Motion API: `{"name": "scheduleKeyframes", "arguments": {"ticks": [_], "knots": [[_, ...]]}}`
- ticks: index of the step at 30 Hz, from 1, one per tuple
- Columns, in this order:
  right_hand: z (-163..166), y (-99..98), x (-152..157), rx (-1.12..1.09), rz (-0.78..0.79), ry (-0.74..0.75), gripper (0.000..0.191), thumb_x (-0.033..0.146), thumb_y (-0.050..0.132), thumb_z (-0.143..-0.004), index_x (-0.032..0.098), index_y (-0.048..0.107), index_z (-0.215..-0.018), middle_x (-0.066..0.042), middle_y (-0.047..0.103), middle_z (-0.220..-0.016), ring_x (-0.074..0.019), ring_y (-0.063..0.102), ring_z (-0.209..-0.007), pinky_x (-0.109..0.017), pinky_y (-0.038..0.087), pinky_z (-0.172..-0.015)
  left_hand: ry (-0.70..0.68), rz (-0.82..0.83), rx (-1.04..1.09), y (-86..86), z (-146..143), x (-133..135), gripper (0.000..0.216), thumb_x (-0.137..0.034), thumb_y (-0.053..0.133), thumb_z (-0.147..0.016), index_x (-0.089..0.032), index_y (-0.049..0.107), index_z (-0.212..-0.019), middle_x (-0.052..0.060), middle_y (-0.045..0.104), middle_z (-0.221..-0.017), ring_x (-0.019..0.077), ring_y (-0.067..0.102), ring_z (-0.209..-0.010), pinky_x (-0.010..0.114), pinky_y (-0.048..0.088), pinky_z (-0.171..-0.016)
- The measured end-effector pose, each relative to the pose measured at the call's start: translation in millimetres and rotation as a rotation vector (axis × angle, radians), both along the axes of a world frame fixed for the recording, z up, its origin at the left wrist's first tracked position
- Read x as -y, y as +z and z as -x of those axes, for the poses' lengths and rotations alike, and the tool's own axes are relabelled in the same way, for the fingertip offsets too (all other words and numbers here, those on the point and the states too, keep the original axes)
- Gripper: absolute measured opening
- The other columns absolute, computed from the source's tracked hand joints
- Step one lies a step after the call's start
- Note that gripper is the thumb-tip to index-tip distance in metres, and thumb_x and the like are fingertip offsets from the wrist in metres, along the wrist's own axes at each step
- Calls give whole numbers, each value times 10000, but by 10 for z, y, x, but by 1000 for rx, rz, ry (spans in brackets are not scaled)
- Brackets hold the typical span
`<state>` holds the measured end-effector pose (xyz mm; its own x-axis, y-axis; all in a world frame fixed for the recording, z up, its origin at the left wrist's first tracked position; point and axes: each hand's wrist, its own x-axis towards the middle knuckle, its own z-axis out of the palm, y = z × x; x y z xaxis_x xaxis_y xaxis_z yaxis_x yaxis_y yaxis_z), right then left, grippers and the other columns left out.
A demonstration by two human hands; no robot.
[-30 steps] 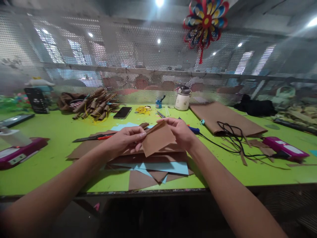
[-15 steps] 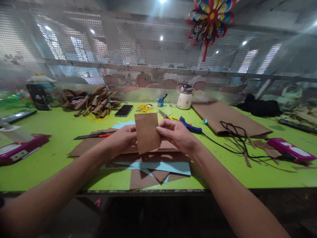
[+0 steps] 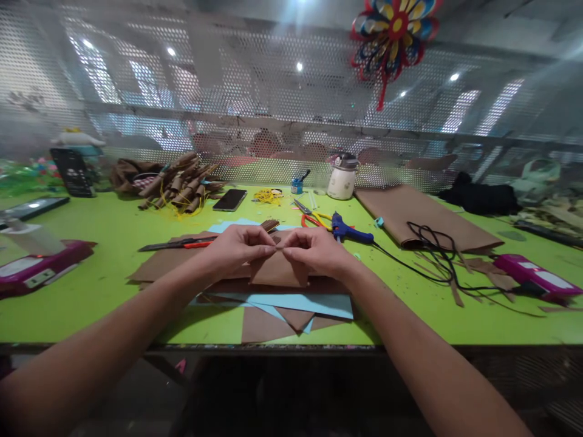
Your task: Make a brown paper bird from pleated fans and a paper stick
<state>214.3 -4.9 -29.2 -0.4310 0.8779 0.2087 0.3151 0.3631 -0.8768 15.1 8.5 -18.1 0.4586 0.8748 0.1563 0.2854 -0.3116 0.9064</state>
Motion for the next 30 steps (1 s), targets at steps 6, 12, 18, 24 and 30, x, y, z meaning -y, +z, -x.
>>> {"name": "scheduleKeyframes", "arguments": {"ticks": [6, 12, 18, 24, 30], "knots": [[-42, 4, -35, -185, 11, -33, 167, 248, 667, -688, 141, 661, -817, 24, 562, -592, -88, 493, -519, -240, 371, -515, 47, 52, 93, 4, 3, 5, 60, -148, 635, -680, -124, 607, -727, -30, 539, -520, 72, 443, -438, 201, 311, -453], [-13, -10, -40, -172, -29, -79, 138, 212, 665, -671, 150, 702, -788, -4, 638, -652, -109, 537, -590, -265, 411, -586, 41, -44, 23, 63, 21, 2, 174, -277, 625, -714, -117, 658, -773, 27, 627, -698, 134, 536, -650, 233, 375, -580], [74, 9, 58, -33, -207, -61, 169, 147, 600, -695, 177, 717, -813, -45, 700, -835, -174, 617, -774, -296, 467, -690, -63, 34, -139, 29, 77, -18, 397, -463, 503, -801, -133, 677, -664, 31, 602, -641, 156, 509, -648, 254, 360, -592], [94, -1, 59, 7, -413, -84, 146, 143, 599, -736, 197, 716, -805, -47, 700, -837, -167, 622, -779, -301, 474, -729, -163, 54, -125, 0, 91, 0, 327, -438, 519, -805, -170, 702, -844, 50, 651, -823, 177, 541, -734, 255, 383, -641], [55, 2, 24, 26, -415, -83, 107, 199, 626, -750, 202, 714, -811, -47, 683, -804, -167, 607, -767, -307, 466, -724, -181, -113, -214, -17, 69, -17, 350, -442, 467, -839, -169, 681, -792, 22, 601, -698, 151, 497, -647, 220, 341, -569]]}}
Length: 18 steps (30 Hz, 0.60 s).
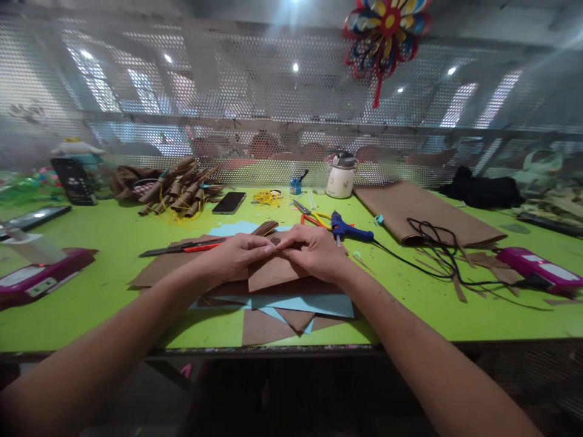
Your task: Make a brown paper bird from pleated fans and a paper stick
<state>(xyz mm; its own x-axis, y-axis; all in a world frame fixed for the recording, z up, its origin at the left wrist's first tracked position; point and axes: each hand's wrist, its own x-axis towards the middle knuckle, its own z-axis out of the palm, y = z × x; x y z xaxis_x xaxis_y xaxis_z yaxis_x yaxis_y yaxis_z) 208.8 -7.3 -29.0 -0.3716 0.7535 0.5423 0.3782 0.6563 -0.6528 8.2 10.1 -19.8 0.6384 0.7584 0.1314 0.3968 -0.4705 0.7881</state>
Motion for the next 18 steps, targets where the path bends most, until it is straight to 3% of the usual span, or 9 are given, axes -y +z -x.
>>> {"name": "scheduleKeyframes", "arguments": {"ticks": [7, 13, 18], "knots": [[-74, 49, 2, -32, 309, 71, 216, 220, 628, -713, 151, 661, -915, -32, 639, -788, -144, 562, -697, -271, 431, -625, 32, -109, -56, 16, -26, 13, 348, -429, 448, -850, -159, 660, -788, 21, 592, -668, 151, 489, -609, 220, 319, -537], [-52, 72, 13, 29, 346, 12, 263, 402, 614, -753, 143, 651, -774, -12, 585, -673, -119, 492, -609, -247, 363, -551, 40, -200, -28, -1, -34, 21, 302, -359, 450, -857, -164, 648, -737, 4, 602, -666, 146, 500, -635, 226, 348, -583], [-40, 52, 6, -13, 347, 38, 283, 416, 602, -763, 140, 621, -697, 15, 516, -572, -94, 429, -529, -242, 322, -516, 47, -208, -43, 3, -45, 33, 287, -344, 459, -854, -159, 671, -797, 15, 641, -744, 153, 520, -689, 233, 366, -607]]}}
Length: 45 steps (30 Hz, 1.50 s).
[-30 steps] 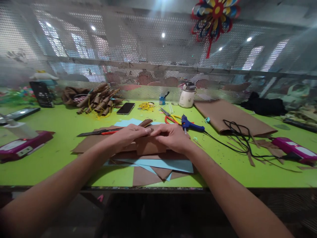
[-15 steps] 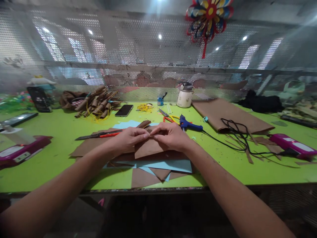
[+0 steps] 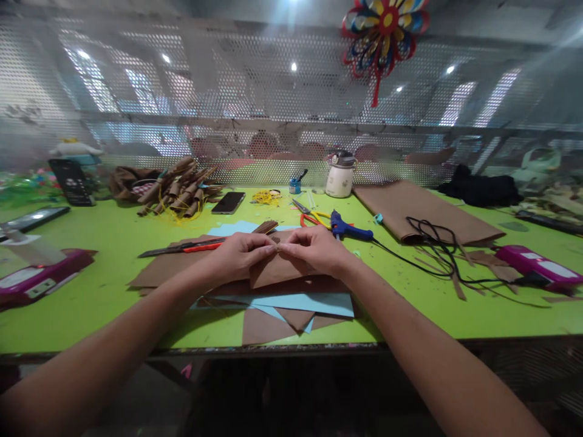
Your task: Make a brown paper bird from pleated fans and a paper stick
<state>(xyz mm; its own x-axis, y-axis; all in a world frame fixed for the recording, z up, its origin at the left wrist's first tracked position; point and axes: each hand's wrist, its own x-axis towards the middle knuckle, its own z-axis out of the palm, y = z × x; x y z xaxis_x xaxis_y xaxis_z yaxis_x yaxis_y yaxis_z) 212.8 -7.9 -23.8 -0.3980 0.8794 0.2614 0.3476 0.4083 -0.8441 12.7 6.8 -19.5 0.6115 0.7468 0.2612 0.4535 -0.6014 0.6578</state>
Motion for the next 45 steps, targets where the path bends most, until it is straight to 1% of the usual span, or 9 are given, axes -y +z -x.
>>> {"name": "scheduleKeyframes", "arguments": {"ticks": [5, 11, 15, 24, 27, 32, 38, 41, 45], "knots": [[-19, -14, -23, -21, -45, -37, 278, 412, 616, -745, 142, 645, -685, 21, 507, -556, -93, 424, -515, -247, 314, -511, -2, 48, -4, 18, -5, 13, 269, -343, 497, -828, -147, 682, -840, 23, 642, -725, 151, 529, -661, 228, 359, -558], [-40, -32, -47, 23, -111, -35, 276, 392, 592, -778, 137, 659, -698, 30, 468, -523, -83, 385, -502, -233, 281, -485, 18, 145, 29, 6, 2, -18, 234, -351, 565, -768, -133, 642, -733, 12, 588, -614, 124, 491, -564, 218, 336, -502], [-39, -59, -62, 8, -87, -13, 306, 412, 561, -802, 137, 636, -690, 44, 432, -489, -71, 350, -466, -225, 265, -462, 36, 85, 15, -12, 3, -26, 209, -331, 563, -758, -138, 624, -704, 11, 590, -615, 126, 497, -573, 219, 336, -506], [17, -69, -58, 80, -160, -14, 189, 333, 614, -758, 160, 689, -765, -30, 666, -742, -149, 563, -694, -257, 407, -610, 30, -57, -31, -25, -7, 47, 168, -274, 516, -781, -161, 617, -710, 8, 603, -640, 141, 511, -605, 231, 339, -535], [4, -41, -49, 37, -132, -7, 228, 358, 612, -762, 147, 687, -720, -23, 652, -678, -134, 546, -632, -247, 389, -564, -13, 11, -2, 8, 13, 33, 202, -312, 515, -798, -158, 622, -724, 5, 577, -640, 136, 490, -608, 225, 338, -542], [-50, 3, -45, -61, -79, -16, 210, 328, 657, -722, 123, 666, -681, -2, 593, -599, -95, 483, -544, -233, 360, -517, -122, 265, 52, 97, 61, 20, 329, -407, 483, -829, -145, 563, -646, -10, 472, -599, 109, 412, -569, 209, 319, -528], [-72, 10, -38, -88, -103, -18, 189, 305, 654, -724, 120, 657, -683, 30, 525, -552, -69, 413, -505, -222, 316, -489, -53, 464, 143, 108, 32, 46, 233, -352, 584, -759, -122, 609, -731, 2, 517, -620, 112, 454, -576, 221, 364, -548], [-63, -14, -56, -69, -113, -33, 211, 328, 633, -742, 122, 662, -705, 36, 503, -531, -70, 404, -492, -228, 313, -491, 28, 463, 137, 64, 11, 30, 207, -324, 598, -738, -122, 612, -693, 0, 514, -552, 104, 442, -510, 217, 322, -488], [-60, -38, -91, -31, -107, -80, 267, 385, 596, -765, 126, 654, -735, 43, 479, -499, -72, 388, -462, -230, 301, -480, 95, 334, 108, -16, 7, -30, 182, -292, 570, -742, -135, 610, -658, 0, 526, -508, 109, 454, -474, 225, 316, -476]]}}
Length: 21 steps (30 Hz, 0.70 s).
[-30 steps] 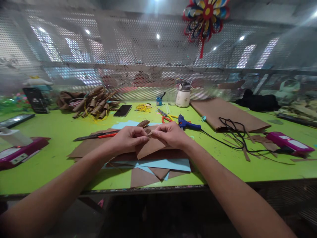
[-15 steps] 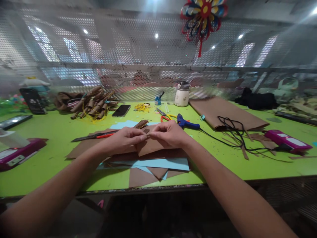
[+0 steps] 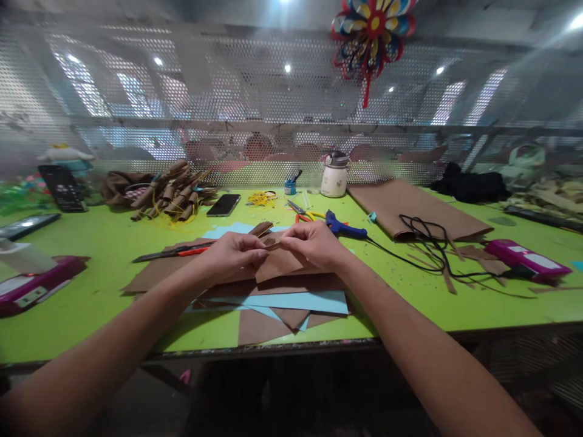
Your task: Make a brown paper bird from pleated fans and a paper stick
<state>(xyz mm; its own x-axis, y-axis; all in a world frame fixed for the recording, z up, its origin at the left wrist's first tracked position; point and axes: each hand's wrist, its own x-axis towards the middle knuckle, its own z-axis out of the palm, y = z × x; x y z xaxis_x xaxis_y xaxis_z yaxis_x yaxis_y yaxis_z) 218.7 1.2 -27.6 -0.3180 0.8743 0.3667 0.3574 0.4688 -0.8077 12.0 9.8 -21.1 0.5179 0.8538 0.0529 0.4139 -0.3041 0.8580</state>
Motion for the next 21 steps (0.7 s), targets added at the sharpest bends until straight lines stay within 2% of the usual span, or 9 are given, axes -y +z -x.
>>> {"name": "scheduleKeyframes", "arguments": {"ticks": [2, 4, 9, 14, 17, 21], "knots": [[-4, -1, -9, 24, 5, -13, 272, 392, 589, -766, 127, 643, -734, 39, 484, -510, -75, 391, -464, -229, 297, -479, 21, -66, -13, -21, 10, -21, 170, -284, 570, -741, -137, 619, -671, 5, 552, -530, 117, 479, -493, 228, 334, -492], [-8, 3, -12, 30, 5, -2, 267, 386, 578, -774, 128, 631, -732, 32, 495, -529, -77, 400, -476, -228, 303, -488, 10, -61, 9, -13, 24, -20, 176, -306, 587, -739, -138, 624, -701, 5, 561, -542, 118, 487, -500, 227, 343, -499], [-26, 11, -11, 8, -1, 32, 265, 387, 568, -782, 135, 627, -729, 19, 523, -582, -91, 441, -534, -234, 337, -538, -74, 181, 143, 76, 44, 52, 341, -431, 556, -785, -146, 545, -600, -10, 473, -510, 100, 448, -483, 226, 358, -490], [-78, 15, -22, -19, 24, 55, 274, 402, 580, -776, 136, 646, -764, 16, 530, -608, -96, 446, -567, -235, 342, -556, -144, 393, 333, 97, 34, 74, 326, -365, 650, -729, -161, 468, -551, -59, 328, -500, 70, 351, -443, 224, 361, -474], [-110, 36, -25, -26, 47, 80, 278, 396, 581, -782, 128, 655, -785, 19, 513, -608, -91, 438, -567, -236, 338, -559, -137, 362, 300, 85, 40, 50, 347, -374, 646, -727, -162, 452, -533, -64, 314, -484, 61, 303, -427, 217, 326, -458], [-143, 82, -19, 2, 106, 149, 312, 385, 544, -814, 109, 663, -900, 33, 459, -572, -87, 407, -547, -237, 309, -532, -86, 182, 183, 83, 42, 28, 311, -374, 603, -748, -145, 515, -557, -34, 389, -509, 78, 344, -453, 218, 274, -464]]}}
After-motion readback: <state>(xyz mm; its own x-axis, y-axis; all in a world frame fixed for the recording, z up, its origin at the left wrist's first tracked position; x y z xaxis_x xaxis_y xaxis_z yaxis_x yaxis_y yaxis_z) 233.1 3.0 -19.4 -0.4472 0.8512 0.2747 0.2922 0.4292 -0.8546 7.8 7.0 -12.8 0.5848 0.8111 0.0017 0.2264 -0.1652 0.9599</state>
